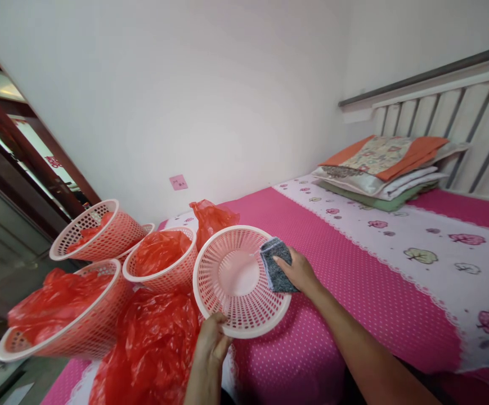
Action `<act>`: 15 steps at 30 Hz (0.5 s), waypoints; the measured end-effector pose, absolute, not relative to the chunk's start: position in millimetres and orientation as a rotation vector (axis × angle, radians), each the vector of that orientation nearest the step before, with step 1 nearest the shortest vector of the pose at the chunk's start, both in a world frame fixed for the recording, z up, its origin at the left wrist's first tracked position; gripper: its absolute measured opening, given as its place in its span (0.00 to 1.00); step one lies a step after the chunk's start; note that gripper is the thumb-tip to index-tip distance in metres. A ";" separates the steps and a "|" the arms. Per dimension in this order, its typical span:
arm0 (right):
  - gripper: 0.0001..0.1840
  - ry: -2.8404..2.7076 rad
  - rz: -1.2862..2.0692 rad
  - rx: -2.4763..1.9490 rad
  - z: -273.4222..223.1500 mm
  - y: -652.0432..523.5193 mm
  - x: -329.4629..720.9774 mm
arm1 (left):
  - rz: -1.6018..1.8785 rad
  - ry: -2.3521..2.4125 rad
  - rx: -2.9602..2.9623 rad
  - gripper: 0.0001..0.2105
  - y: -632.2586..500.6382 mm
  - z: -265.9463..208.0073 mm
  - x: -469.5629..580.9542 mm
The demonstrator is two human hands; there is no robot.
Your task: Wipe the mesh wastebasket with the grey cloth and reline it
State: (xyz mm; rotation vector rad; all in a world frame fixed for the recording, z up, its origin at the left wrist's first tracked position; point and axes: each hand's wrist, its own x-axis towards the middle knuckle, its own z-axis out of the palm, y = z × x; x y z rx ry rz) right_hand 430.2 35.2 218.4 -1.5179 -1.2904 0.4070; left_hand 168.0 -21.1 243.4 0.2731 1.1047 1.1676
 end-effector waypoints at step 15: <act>0.19 -1.149 0.699 -1.395 202.7 43.4 426.0 | 1.252 1.044 0.162 0.38 -5.5 248.7 209.7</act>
